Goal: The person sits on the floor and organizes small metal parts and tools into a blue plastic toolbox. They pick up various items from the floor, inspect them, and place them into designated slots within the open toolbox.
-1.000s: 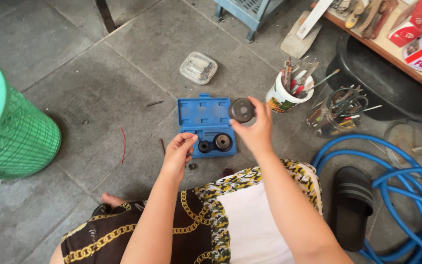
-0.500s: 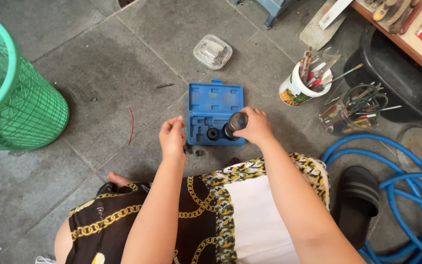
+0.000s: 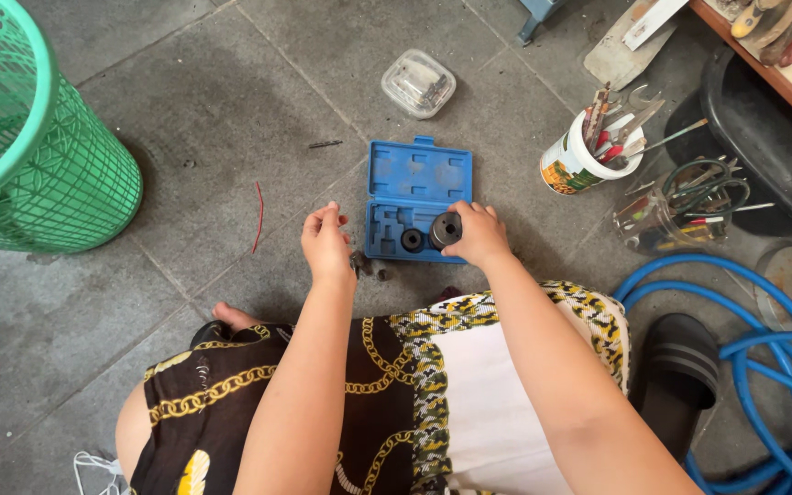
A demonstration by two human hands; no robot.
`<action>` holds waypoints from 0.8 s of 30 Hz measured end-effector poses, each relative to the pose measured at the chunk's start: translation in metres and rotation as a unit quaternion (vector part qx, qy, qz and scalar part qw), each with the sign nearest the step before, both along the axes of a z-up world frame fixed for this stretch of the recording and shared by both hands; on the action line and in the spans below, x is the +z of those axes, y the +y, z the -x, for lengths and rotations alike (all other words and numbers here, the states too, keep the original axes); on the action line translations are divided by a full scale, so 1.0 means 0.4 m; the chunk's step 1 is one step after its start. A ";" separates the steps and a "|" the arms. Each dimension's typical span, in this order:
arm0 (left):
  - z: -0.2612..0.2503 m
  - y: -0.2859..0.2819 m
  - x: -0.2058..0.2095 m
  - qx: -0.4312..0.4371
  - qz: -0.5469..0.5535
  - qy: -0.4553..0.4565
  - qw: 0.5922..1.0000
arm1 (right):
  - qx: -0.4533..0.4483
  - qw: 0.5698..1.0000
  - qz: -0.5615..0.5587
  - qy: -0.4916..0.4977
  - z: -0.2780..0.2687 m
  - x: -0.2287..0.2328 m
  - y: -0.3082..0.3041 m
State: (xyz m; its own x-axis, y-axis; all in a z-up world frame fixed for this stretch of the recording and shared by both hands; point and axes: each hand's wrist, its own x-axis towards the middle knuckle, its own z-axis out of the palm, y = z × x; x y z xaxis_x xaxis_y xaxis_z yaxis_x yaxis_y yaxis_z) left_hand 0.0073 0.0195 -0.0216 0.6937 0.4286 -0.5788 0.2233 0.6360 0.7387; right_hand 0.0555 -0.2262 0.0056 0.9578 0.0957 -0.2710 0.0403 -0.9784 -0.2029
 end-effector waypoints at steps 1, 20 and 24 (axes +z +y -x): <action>0.001 0.000 0.003 0.000 0.002 0.003 1.000 | -0.001 1.000 -0.001 0.001 0.000 -0.003 -0.002; 0.009 0.003 0.054 -0.016 -0.001 0.025 1.000 | -0.034 0.997 0.036 0.060 -0.009 -0.015 0.007; 0.010 0.002 0.052 -0.013 -0.001 0.018 1.000 | -0.036 0.997 0.038 0.061 -0.012 -0.024 0.005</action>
